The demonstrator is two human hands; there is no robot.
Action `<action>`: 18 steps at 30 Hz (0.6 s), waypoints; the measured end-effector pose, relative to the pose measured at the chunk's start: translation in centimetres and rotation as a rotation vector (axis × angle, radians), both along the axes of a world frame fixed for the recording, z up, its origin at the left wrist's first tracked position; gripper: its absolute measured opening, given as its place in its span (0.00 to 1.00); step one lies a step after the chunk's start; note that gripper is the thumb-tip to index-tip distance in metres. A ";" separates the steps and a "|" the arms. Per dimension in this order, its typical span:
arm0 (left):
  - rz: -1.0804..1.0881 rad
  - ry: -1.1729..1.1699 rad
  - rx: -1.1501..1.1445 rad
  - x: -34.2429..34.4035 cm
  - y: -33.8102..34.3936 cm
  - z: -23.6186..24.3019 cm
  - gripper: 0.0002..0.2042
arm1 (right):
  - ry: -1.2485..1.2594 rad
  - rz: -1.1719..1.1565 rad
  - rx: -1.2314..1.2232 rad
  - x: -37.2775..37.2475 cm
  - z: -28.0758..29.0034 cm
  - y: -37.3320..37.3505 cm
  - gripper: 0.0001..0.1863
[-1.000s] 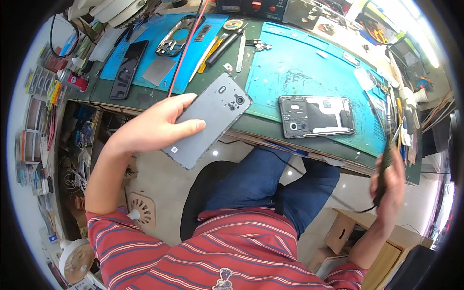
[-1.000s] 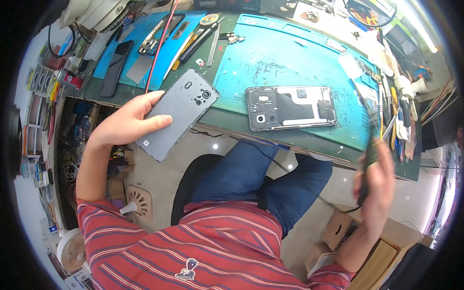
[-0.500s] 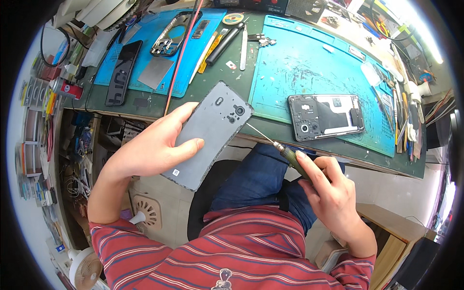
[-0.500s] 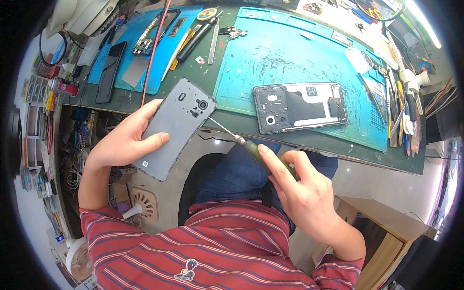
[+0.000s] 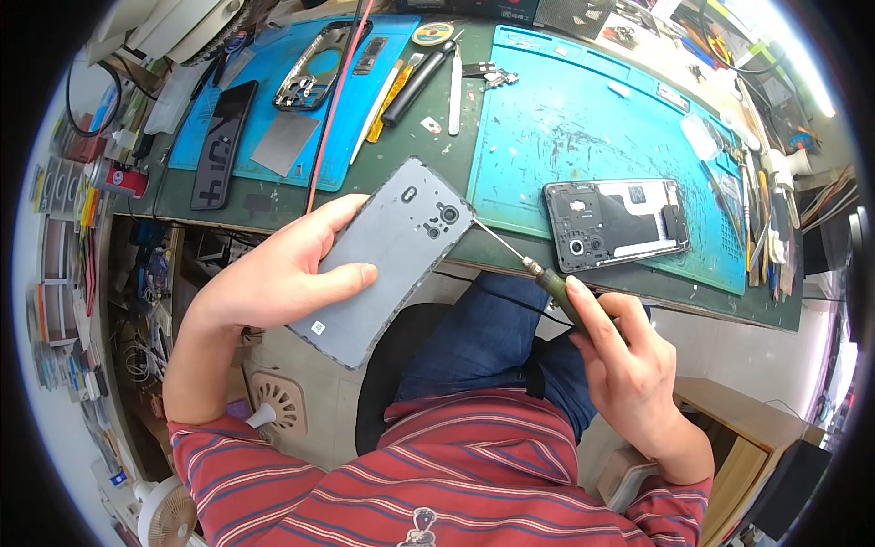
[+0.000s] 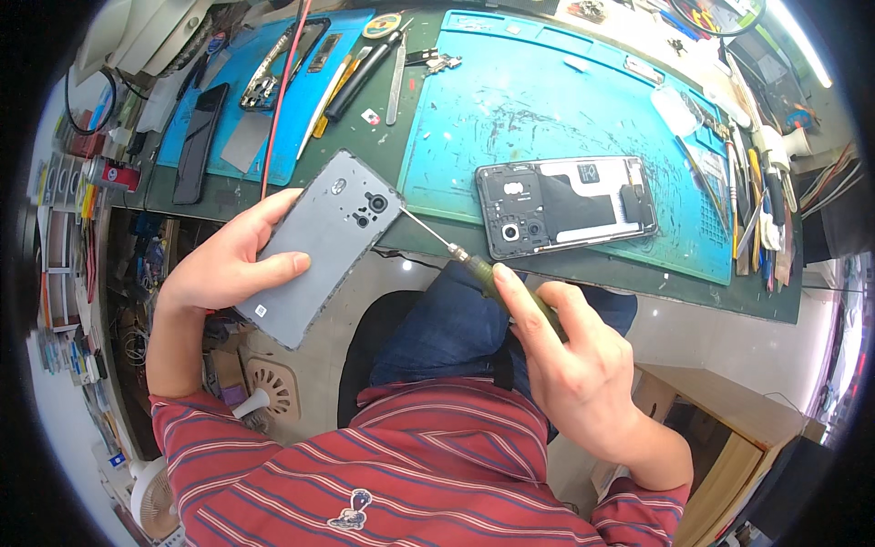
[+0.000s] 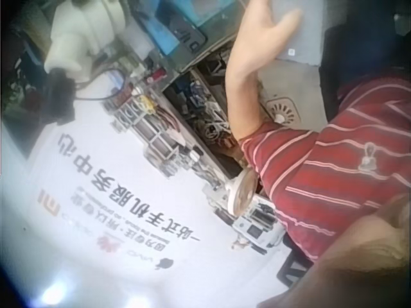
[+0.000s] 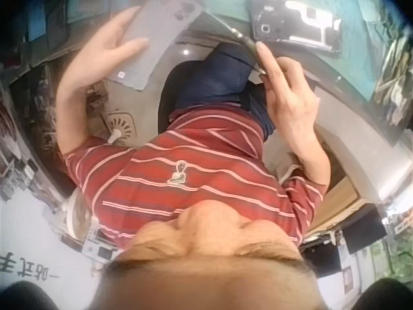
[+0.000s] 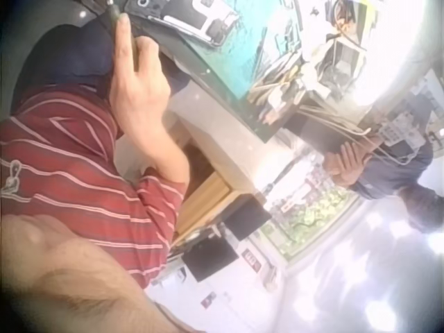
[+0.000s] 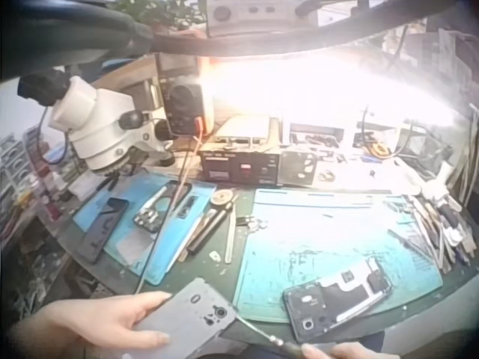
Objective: The person disassembles a smartphone on a workbench, using a screwdriver to remove screws from the back cover and a precision tool to pry open the device. They handle the back cover and internal components, placing parts on the mat while continuing to work on the phone's interior.
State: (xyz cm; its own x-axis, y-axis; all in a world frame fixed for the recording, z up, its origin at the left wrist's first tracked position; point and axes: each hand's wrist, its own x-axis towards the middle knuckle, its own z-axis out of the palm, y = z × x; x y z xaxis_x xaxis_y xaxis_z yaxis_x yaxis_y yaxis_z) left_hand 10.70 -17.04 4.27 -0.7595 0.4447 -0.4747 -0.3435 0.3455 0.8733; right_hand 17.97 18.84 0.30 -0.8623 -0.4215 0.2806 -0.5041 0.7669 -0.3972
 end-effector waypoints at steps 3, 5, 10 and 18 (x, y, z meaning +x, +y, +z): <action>-0.009 -0.004 0.005 -0.2 -0.1 0.0 0.33 | -0.008 0.004 0.002 -0.1 0.0 -0.2 0.36; -0.001 -0.011 0.020 -0.2 -0.1 -0.1 0.34 | -0.016 0.009 -0.003 -0.1 -0.1 -0.4 0.36; 0.002 -0.022 0.007 -0.3 0.0 0.3 0.34 | -0.032 0.020 -0.040 0.6 -1.3 -0.8 0.37; 0.008 -0.041 0.027 -0.4 0.0 0.3 0.35 | -0.057 0.031 -0.114 1.4 -2.9 -1.1 0.40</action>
